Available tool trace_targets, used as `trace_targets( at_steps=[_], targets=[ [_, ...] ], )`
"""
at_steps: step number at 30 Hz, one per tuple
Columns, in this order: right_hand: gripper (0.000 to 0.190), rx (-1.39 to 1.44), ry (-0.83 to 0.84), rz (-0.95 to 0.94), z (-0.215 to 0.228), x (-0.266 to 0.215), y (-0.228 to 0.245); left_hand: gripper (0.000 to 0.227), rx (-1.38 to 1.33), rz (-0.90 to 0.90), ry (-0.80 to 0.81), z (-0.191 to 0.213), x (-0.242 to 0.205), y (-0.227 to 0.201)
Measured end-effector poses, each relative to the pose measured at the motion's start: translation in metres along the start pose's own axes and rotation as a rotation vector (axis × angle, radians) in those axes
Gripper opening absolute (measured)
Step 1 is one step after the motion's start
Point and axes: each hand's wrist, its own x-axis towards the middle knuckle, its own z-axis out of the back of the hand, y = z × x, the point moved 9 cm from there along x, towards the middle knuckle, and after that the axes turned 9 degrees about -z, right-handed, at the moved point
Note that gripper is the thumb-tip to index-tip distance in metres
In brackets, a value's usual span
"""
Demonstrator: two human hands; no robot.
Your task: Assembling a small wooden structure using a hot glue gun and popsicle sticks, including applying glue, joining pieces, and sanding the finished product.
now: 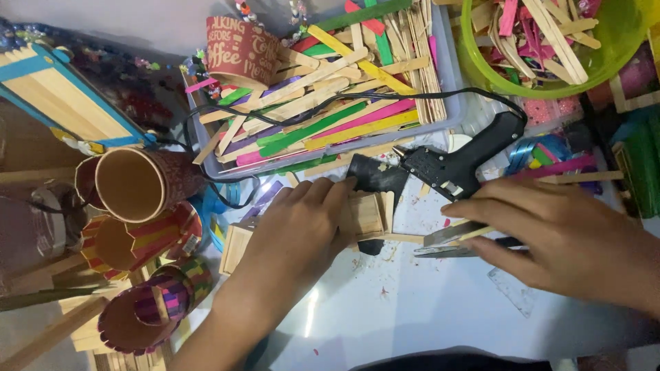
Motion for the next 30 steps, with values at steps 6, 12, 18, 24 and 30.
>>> trace_targets(
  at_steps=[6,12,18,24,30],
  targets=[
    [0.049,0.070,0.089,-0.119,-0.012,0.000,-0.019,0.021,-0.161,0.094,0.147,0.010,-0.001,-0.003],
    [0.057,0.004,0.002,-0.126,-0.002,0.001,-0.026,0.023,-0.196,-0.082,-0.095,0.055,0.007,-0.021],
    [0.057,0.027,-0.046,-0.077,0.004,0.002,-0.021,0.064,-0.113,-0.034,0.057,0.007,0.010,-0.010],
    [0.074,0.041,-0.088,-0.023,0.009,0.001,-0.013,0.059,-0.066,0.150,0.065,0.027,-0.001,0.000],
    [0.080,-0.054,0.113,-0.168,-0.012,-0.001,-0.029,0.067,-0.028,0.239,0.127,0.003,-0.006,0.003]
  ],
)
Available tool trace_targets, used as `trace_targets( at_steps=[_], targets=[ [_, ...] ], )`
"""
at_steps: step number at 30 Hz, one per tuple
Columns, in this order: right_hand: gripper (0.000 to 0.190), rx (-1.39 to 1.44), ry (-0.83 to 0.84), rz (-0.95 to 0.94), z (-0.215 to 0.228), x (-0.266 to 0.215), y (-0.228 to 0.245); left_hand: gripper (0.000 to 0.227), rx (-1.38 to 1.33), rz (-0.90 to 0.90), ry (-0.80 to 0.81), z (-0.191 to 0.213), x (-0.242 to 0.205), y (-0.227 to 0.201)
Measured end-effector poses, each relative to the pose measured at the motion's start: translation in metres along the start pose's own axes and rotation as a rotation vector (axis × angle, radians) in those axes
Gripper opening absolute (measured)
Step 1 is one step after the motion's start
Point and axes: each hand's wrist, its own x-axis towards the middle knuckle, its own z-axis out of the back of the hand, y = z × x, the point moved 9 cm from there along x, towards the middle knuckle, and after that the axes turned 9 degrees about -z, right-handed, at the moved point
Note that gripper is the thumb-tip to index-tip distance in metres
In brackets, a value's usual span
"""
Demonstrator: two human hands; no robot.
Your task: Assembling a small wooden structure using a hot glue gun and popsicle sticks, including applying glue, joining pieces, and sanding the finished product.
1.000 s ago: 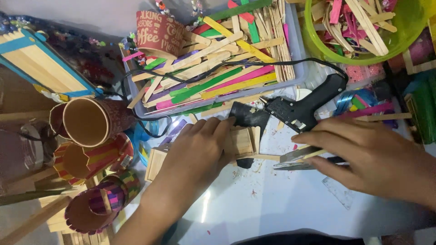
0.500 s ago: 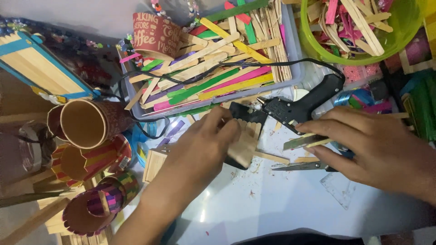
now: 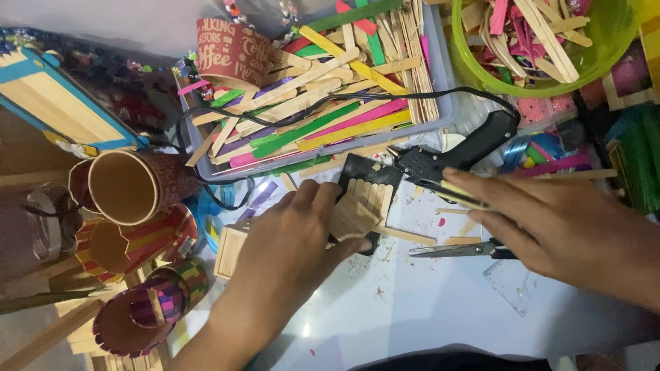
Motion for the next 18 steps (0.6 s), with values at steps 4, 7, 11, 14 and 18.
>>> trace_targets(
  at_steps=[4,7,11,14,18],
  targets=[
    [0.076,0.021,-0.019,0.084,-0.001,-0.001,0.010,0.058,0.222,-0.097,-0.076,-0.002,0.005,-0.012],
    [0.075,-0.004,-0.072,0.185,0.003,-0.003,0.018,0.055,0.205,-0.211,-0.162,0.012,0.004,-0.023],
    [0.071,-0.018,-0.064,0.080,0.005,0.002,0.006,0.075,0.059,-0.303,-0.119,0.017,0.006,-0.032],
    [0.071,-0.087,-0.051,0.053,0.003,0.005,0.003,0.093,0.078,-0.368,-0.095,0.015,0.010,-0.036],
    [0.066,-0.142,-0.091,0.117,0.009,0.005,0.011,0.101,0.038,-0.339,-0.130,0.022,0.010,-0.033]
  ],
)
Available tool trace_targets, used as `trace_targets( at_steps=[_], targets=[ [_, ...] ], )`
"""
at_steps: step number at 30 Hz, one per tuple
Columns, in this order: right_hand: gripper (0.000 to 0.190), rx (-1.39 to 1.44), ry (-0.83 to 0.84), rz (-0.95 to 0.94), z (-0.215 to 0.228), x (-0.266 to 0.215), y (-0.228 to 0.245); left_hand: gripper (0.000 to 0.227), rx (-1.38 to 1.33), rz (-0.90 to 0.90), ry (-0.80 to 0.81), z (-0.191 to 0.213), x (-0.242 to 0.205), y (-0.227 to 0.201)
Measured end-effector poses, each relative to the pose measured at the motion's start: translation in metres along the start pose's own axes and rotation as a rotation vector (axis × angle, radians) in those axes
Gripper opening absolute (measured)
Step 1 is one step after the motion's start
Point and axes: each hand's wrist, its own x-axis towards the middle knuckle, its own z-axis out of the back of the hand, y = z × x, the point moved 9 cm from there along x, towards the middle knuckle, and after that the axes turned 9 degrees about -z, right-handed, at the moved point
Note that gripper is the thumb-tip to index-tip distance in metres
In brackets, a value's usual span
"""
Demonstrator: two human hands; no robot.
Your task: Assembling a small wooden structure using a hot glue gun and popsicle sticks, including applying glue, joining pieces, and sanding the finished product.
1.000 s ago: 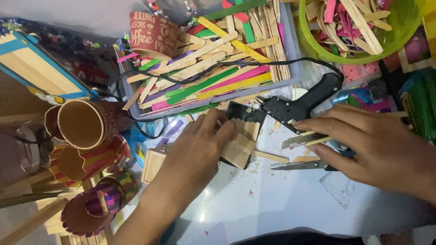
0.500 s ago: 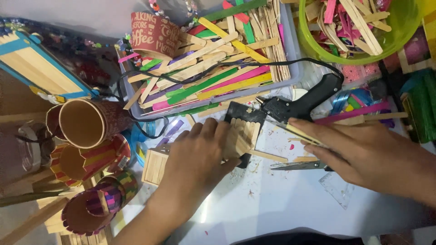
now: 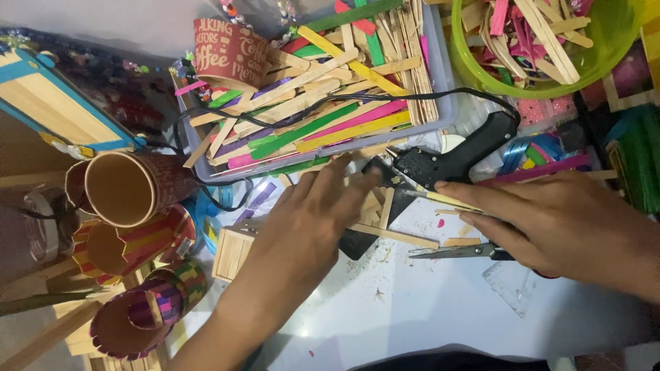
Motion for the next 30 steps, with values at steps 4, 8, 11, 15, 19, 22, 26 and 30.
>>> trace_targets(
  at_steps=[4,8,11,15,19,22,26,30],
  targets=[
    [0.056,0.006,-0.022,-0.028,-0.009,-0.003,-0.007,0.054,0.014,0.067,-0.094,0.000,-0.002,0.006],
    [0.049,0.080,0.014,-0.045,-0.010,-0.004,-0.005,0.038,0.101,-0.044,-0.147,0.006,0.003,-0.003],
    [0.045,0.068,-0.075,0.043,-0.002,-0.007,0.005,0.047,0.127,-0.108,-0.146,0.002,0.004,-0.006],
    [0.041,0.062,-0.161,0.112,0.007,-0.007,0.014,0.053,0.099,-0.112,-0.137,-0.007,0.004,0.001],
    [0.042,0.031,-0.062,0.012,-0.002,-0.006,0.010,0.031,-0.038,-0.088,-0.148,0.011,0.006,0.005],
    [0.047,0.081,-0.053,0.099,-0.005,-0.006,0.022,0.026,0.012,-0.125,-0.171,0.011,0.003,0.005],
    [0.045,-0.018,-0.087,0.224,-0.007,-0.008,0.043,0.047,0.030,-0.159,-0.106,-0.005,0.002,0.002],
    [0.036,-0.040,-0.145,0.230,-0.005,-0.007,0.052,0.041,-0.059,-0.152,-0.136,-0.003,0.005,0.002]
  ],
)
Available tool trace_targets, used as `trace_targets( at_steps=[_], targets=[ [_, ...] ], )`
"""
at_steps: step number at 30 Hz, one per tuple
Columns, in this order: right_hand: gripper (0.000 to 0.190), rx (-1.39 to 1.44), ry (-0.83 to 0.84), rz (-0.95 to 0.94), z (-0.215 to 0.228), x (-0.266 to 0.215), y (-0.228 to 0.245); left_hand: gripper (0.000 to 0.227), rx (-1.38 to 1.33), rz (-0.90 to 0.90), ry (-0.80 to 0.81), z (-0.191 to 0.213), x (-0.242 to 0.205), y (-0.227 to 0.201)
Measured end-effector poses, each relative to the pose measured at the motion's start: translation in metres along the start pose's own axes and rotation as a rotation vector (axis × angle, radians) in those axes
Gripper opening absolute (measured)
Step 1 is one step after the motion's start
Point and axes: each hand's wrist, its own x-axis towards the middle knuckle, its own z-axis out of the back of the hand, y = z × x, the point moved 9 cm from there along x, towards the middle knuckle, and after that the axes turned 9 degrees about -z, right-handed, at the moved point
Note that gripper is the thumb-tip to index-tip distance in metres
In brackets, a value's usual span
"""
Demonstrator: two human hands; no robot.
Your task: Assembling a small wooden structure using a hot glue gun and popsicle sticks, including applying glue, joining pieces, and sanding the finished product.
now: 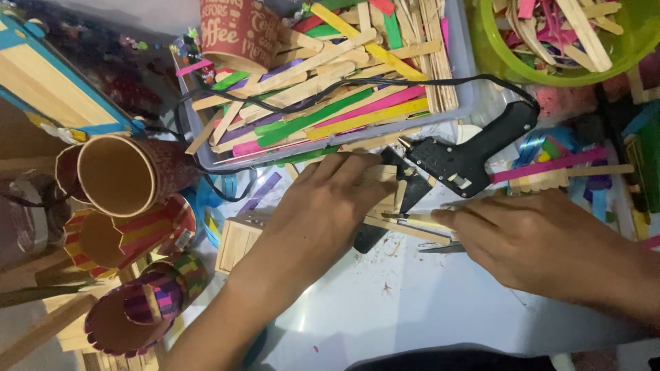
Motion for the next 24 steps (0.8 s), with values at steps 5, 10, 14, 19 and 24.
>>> trace_targets(
  at_steps=[5,10,14,19,24],
  targets=[
    [0.036,-0.034,0.003,0.000,-0.005,0.002,0.001,0.039,0.028,-0.020,0.001,0.001,0.001,-0.001],
    [0.045,-0.023,0.076,-0.030,-0.021,-0.003,-0.005,0.031,-0.040,-0.004,-0.024,0.002,0.002,0.001],
    [0.046,-0.059,0.098,-0.031,-0.022,-0.003,-0.005,0.031,-0.017,0.003,-0.017,0.001,0.002,0.002],
    [0.045,-0.092,0.045,-0.024,-0.018,-0.004,-0.002,0.038,0.029,0.000,0.026,-0.004,0.001,0.002],
    [0.053,-0.142,0.188,-0.068,-0.030,-0.005,-0.003,0.037,0.038,0.009,-0.002,-0.003,0.002,0.004]
  ],
)
